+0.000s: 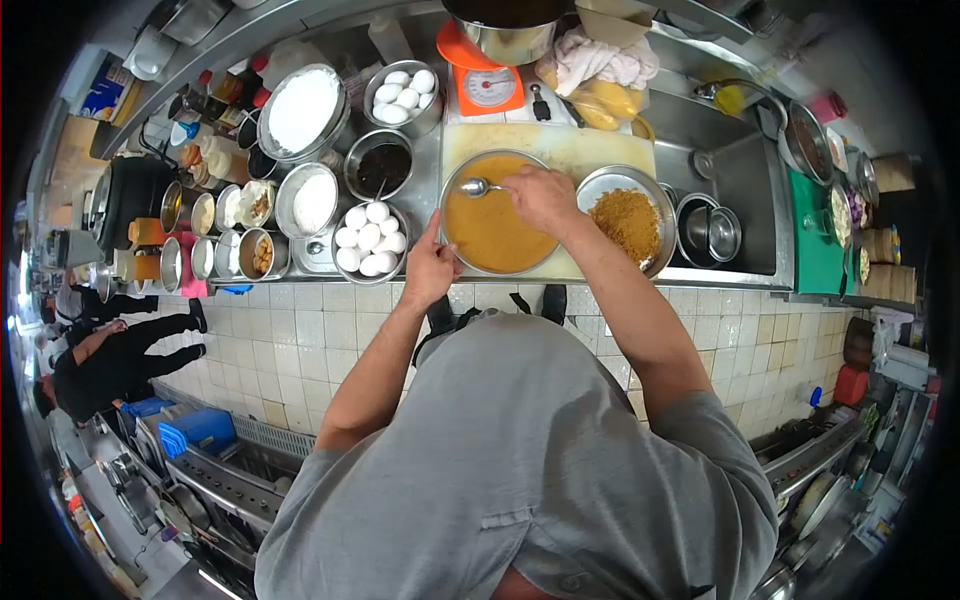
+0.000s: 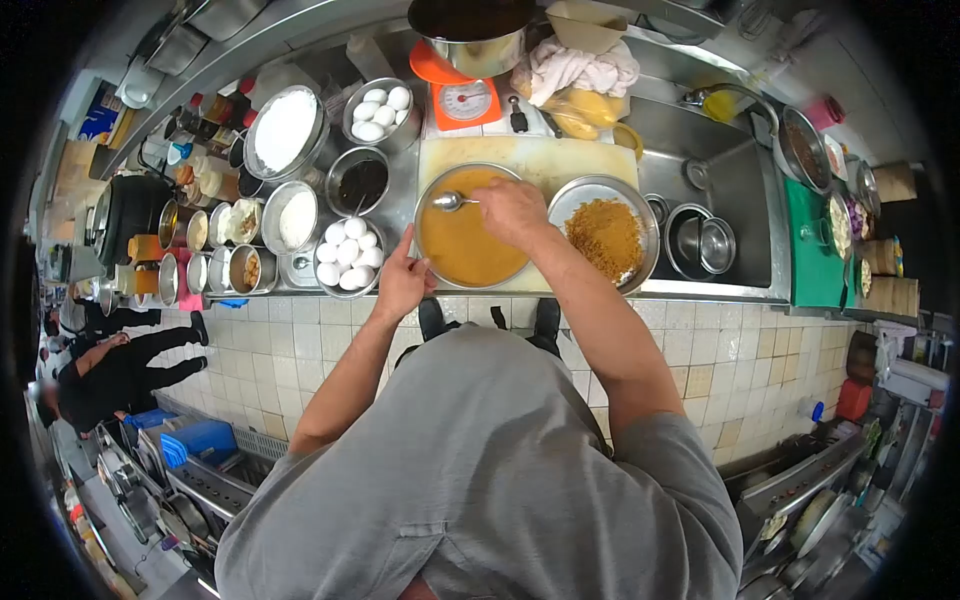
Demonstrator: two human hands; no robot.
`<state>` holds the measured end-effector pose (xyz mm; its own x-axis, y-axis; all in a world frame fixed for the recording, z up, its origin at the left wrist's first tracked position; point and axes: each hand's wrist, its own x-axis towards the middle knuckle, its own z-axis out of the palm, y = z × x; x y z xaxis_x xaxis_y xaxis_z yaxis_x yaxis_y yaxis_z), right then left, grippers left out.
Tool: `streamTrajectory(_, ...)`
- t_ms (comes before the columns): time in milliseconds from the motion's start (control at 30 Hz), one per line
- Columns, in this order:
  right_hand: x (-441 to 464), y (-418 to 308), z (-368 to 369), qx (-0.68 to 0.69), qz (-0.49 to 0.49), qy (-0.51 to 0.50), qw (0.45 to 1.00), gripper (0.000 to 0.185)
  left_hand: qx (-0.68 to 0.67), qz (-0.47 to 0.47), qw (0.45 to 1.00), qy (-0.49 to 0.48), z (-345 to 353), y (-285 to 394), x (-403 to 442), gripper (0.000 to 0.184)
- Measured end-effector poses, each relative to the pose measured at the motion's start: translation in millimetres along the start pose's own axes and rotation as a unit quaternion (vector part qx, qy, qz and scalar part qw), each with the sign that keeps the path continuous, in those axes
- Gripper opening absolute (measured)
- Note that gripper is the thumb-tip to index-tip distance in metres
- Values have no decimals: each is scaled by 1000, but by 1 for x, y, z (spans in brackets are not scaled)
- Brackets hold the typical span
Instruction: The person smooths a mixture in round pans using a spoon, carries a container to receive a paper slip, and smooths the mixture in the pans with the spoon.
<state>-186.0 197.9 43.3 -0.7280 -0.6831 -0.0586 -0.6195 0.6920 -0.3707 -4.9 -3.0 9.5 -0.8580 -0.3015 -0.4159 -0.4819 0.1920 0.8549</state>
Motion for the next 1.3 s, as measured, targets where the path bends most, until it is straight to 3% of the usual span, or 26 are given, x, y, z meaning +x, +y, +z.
streamTrajectory(33,-4,3,-1,-1,3,1,1000,24,-20,0,1000,1,1,-1,1,79)
streamTrajectory(200,-59,23,-12,52,219,23,974,30,-43,-18,999,13,5,6,4,77)
streamTrajectory(333,-115,5,-8,63,257,-36,964,30,-38,5,999,30,1,9,26,73)
streamTrajectory(433,-147,-14,-5,100,204,-38,973,29,-5,12,999,41,-6,15,39,68)
streamTrajectory(533,-167,-6,4,136,205,28,969,26,-18,18,998,53,-12,6,52,66)
streamTrajectory(600,-186,21,13,144,207,131,959,22,-14,11,999,45,-11,-1,54,68)
streamTrajectory(767,-220,109,12,194,262,246,913,16,-14,-21,999,20,2,7,33,69)
streamTrajectory(833,-223,109,-15,158,327,242,900,16,-93,-32,995,-29,3,5,27,68)
streamTrajectory(867,-225,124,-8,165,370,256,878,26,-109,-59,992,-18,6,4,27,58)
streamTrajectory(900,-220,126,-8,167,368,260,877,26,-107,-55,993,-16,4,1,27,58)
streamTrajectory(967,-224,132,-9,127,477,264,829,36,-131,-76,988,-32,6,2,35,62)
streamTrajectory(1033,-228,148,13,149,487,292,810,39,-124,-79,988,-49,4,3,41,65)
streamTrajectory(1133,-231,167,34,227,434,255,834,29,-150,-83,984,-45,6,10,46,68)
streamTrajectory(1300,-263,171,34,237,443,261,824,25,-142,-81,985,-62,16,23,62,69)
